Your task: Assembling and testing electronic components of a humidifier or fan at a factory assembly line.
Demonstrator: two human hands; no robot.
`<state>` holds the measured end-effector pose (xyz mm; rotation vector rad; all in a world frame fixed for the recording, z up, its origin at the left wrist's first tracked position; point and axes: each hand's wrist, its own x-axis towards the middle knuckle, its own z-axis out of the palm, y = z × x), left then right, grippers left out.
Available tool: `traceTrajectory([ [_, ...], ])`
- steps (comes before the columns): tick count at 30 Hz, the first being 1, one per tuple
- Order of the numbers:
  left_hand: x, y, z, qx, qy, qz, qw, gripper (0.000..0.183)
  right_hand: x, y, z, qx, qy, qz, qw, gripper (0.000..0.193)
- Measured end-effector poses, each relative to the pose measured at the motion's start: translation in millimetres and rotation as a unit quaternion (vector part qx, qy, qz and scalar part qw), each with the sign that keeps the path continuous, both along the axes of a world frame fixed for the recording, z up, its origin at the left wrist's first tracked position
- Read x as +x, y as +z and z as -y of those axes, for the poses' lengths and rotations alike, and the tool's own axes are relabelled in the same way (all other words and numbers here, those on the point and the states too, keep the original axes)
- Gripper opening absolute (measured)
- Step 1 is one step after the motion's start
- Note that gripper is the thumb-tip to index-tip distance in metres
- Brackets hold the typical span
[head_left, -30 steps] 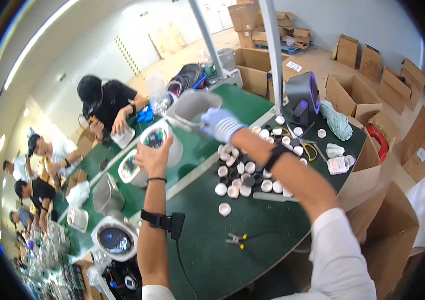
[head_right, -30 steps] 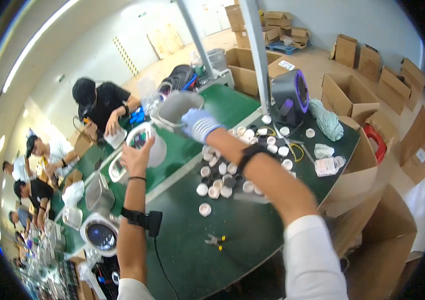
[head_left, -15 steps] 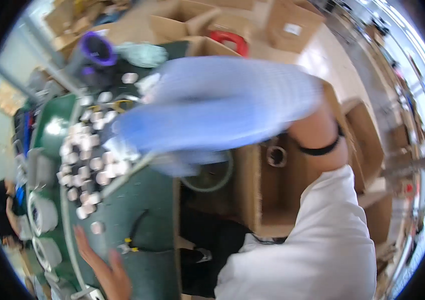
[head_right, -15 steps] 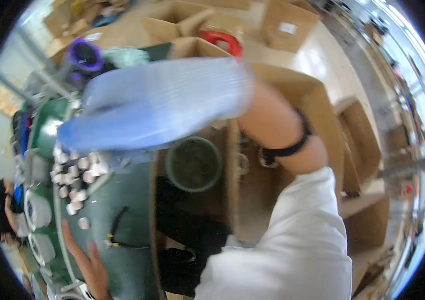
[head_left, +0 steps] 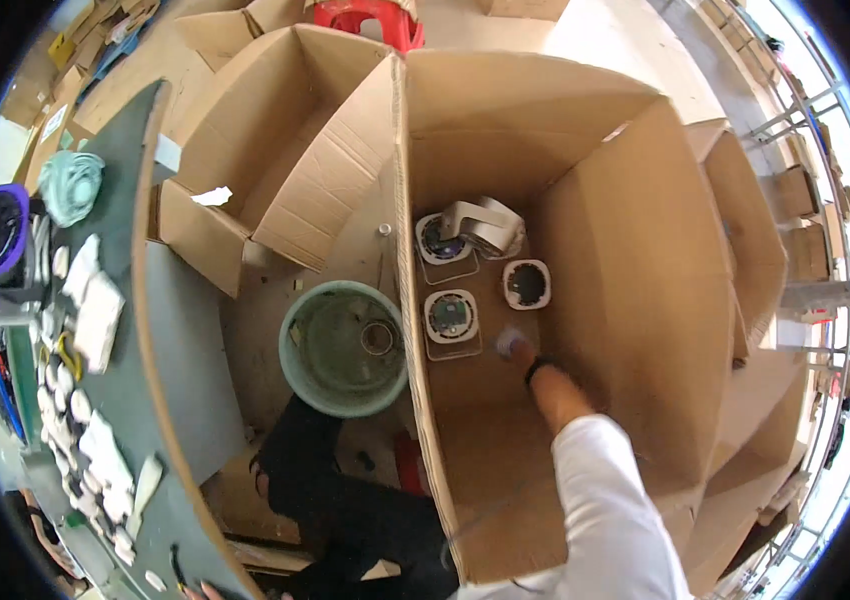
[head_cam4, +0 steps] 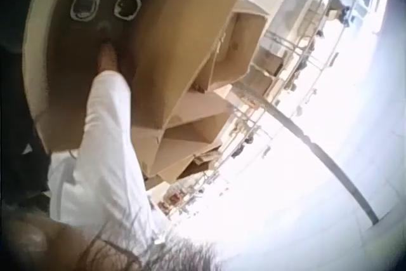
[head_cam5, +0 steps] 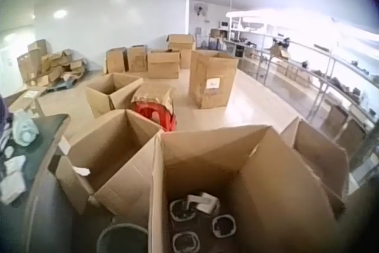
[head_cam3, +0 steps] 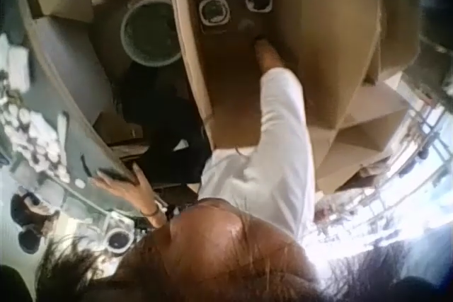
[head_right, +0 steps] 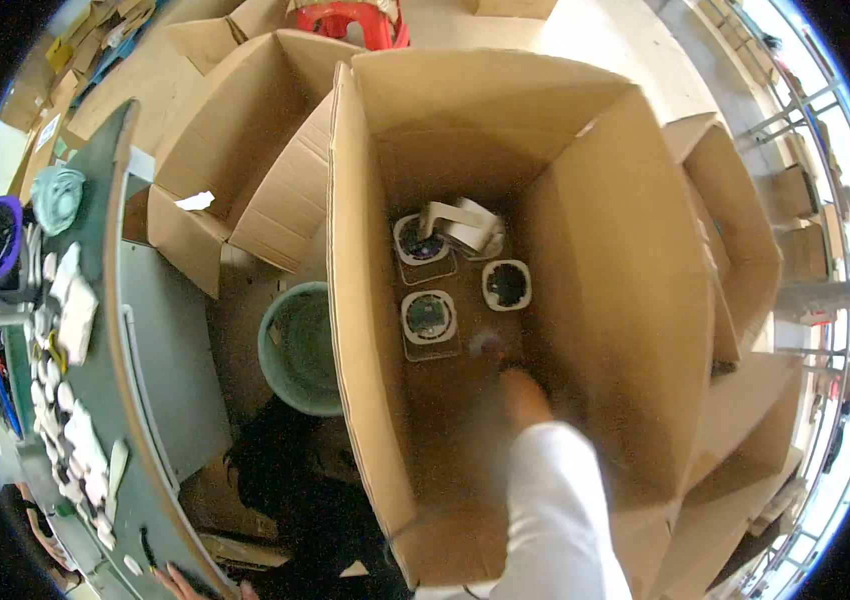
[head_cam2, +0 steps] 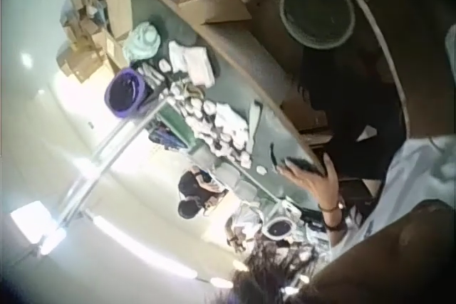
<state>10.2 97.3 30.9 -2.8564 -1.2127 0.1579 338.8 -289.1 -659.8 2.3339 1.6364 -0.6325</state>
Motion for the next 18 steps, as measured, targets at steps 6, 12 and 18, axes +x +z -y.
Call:
traceTrajectory([
  [6, -6.0, -28.6, -8.5, -0.092, 0.082, 0.036, 0.992, 0.102, -47.8, -55.1, -65.8, -0.042, -0.301, -0.043, 0.952, 0.032],
  [12, 0.5, 9.3, -0.6, 0.013, -0.010, -0.053, 0.998, 0.105, -89.3, -0.2, 8.1, -0.052, -0.556, -0.099, 0.824, 0.031],
  [18, -11.5, 6.4, -1.9, 0.004, -0.020, 0.008, 1.000, 0.109, 33.4, 231.7, -67.1, 0.058, -0.573, -0.191, 0.795, 0.025],
])
